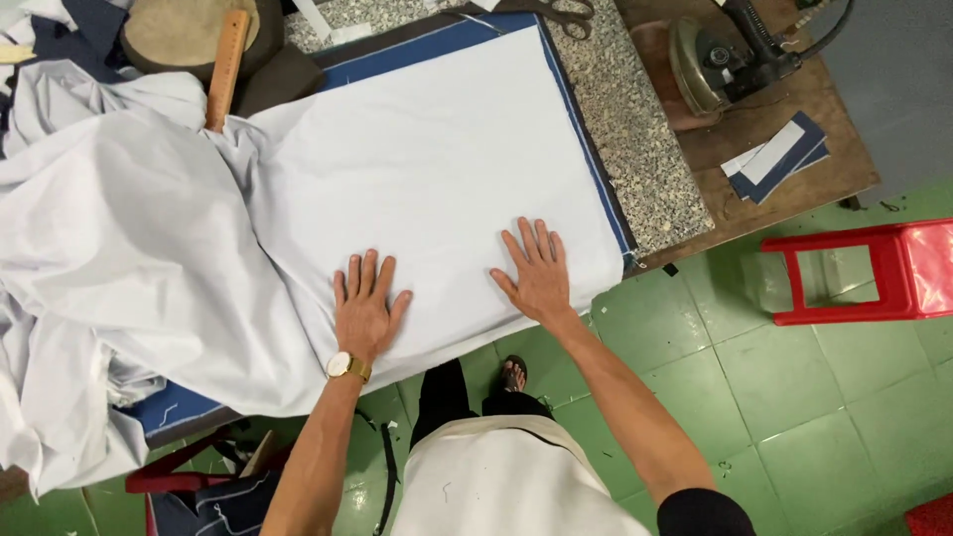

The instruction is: The person smooths a large white fabric on a blue cutting table, trims the edges with scissors, and irons the fabric with a steam iron. They then cut the fabric along a straight line and fold the remaining piece.

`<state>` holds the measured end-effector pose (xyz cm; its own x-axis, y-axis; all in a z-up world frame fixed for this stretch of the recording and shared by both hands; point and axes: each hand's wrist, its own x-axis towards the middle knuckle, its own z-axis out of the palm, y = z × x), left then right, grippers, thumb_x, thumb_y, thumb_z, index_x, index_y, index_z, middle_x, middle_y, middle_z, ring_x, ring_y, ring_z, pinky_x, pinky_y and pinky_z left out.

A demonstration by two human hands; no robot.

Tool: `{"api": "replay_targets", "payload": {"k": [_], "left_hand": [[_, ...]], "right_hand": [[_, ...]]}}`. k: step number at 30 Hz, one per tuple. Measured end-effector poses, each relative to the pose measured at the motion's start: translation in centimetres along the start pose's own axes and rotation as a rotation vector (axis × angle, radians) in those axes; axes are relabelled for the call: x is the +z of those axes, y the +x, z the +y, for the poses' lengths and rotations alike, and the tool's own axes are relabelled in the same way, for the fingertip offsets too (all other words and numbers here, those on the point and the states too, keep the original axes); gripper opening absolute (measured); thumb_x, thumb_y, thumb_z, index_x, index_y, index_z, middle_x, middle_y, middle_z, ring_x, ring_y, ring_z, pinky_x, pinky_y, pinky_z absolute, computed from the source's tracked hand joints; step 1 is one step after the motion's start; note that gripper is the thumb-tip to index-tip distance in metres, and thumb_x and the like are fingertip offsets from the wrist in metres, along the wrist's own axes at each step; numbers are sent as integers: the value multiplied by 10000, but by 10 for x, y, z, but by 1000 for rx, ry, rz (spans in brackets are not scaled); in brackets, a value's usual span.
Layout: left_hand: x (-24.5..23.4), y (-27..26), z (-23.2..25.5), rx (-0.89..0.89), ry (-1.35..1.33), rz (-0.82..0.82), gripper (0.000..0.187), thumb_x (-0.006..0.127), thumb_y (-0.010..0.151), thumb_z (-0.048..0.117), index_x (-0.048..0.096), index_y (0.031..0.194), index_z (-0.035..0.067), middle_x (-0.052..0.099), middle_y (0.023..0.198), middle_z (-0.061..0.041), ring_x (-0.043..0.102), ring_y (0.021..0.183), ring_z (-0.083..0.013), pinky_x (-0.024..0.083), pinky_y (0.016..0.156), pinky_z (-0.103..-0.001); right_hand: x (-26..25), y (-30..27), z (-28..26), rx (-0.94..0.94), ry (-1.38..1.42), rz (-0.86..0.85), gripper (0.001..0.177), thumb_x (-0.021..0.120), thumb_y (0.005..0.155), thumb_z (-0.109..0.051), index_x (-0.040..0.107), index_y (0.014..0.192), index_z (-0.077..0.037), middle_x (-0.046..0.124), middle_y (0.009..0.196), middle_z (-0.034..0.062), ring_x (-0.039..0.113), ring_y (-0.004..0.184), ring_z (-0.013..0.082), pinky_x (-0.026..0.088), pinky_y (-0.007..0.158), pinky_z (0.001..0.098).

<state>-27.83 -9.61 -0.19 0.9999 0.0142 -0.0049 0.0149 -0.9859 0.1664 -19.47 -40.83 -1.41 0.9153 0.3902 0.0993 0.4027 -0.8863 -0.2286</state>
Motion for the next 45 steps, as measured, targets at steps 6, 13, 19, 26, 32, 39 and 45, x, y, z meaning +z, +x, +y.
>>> {"api": "replay_targets", "payload": {"k": [6, 13, 19, 26, 32, 39, 45], "left_hand": [[-6, -16, -22, -24, 26, 163, 669, 412, 1036, 631, 467, 1580, 246, 419, 1642, -107, 315, 1540, -333, 171, 1262, -536], [-11, -54, -16, -50, 75, 411, 568, 543, 1077, 427, 556, 1500, 48, 500, 1551, -246, 423, 1451, -420, 278, 1202, -554], [-6, -192, 42, -426, -486, 375, 475, 435, 1084, 382, 615, 1281, -11, 582, 1300, -250, 480, 1291, -374, 429, 1035, -525], [42, -210, 11, -1313, -1343, 382, 893, 513, 994, 556, 135, 1604, 25, 321, 1606, -188, 554, 1276, -353, 539, 949, -443], [45, -186, -1, -1139, -1602, 341, 839, 595, 936, 616, 336, 1487, 38, 498, 1348, -140, 473, 1258, -291, 382, 1120, -509], [14, -174, 5, -1173, -1630, 460, 1063, 799, 946, 330, 41, 1607, -13, 88, 1608, -322, 198, 1490, -525, 212, 1197, -674], [58, -199, -19, -1097, -1728, 489, 621, 792, 934, 307, 489, 1434, 99, 624, 1265, -39, 584, 1129, -184, 419, 1050, -423]], "right_hand": [[-21, -12, 34, 47, -41, -97, 738, 369, 1021, -703, 379, 1613, -263, 279, 1703, 86, 211, 1571, 325, 76, 1281, 532], [-15, -76, 125, 169, -64, 439, 587, 500, 1075, -513, 559, 1491, -102, 357, 1635, 206, 337, 1484, 407, 253, 1168, 581], [44, -190, 171, 853, 703, 333, 408, 513, 993, -145, 537, 1394, -72, 619, 1287, 133, 619, 1117, 266, 511, 953, 409], [66, -161, 159, 955, 1058, -149, 740, 621, 938, -214, 294, 1600, -165, 315, 1659, 88, 348, 1492, 332, 374, 1184, 460], [60, -120, 132, 908, 980, -240, 852, 707, 863, -228, 288, 1590, -79, 368, 1600, 189, 362, 1476, 369, 314, 1217, 517], [85, -144, 141, 825, 832, -438, 784, 839, 851, -605, 664, 1326, -7, 712, 1169, 217, 673, 1017, 291, 529, 832, 463], [61, -170, 129, 836, 860, -560, 845, 799, 893, -565, 572, 1422, 54, 639, 1362, 251, 608, 1220, 336, 502, 1042, 493]]}}
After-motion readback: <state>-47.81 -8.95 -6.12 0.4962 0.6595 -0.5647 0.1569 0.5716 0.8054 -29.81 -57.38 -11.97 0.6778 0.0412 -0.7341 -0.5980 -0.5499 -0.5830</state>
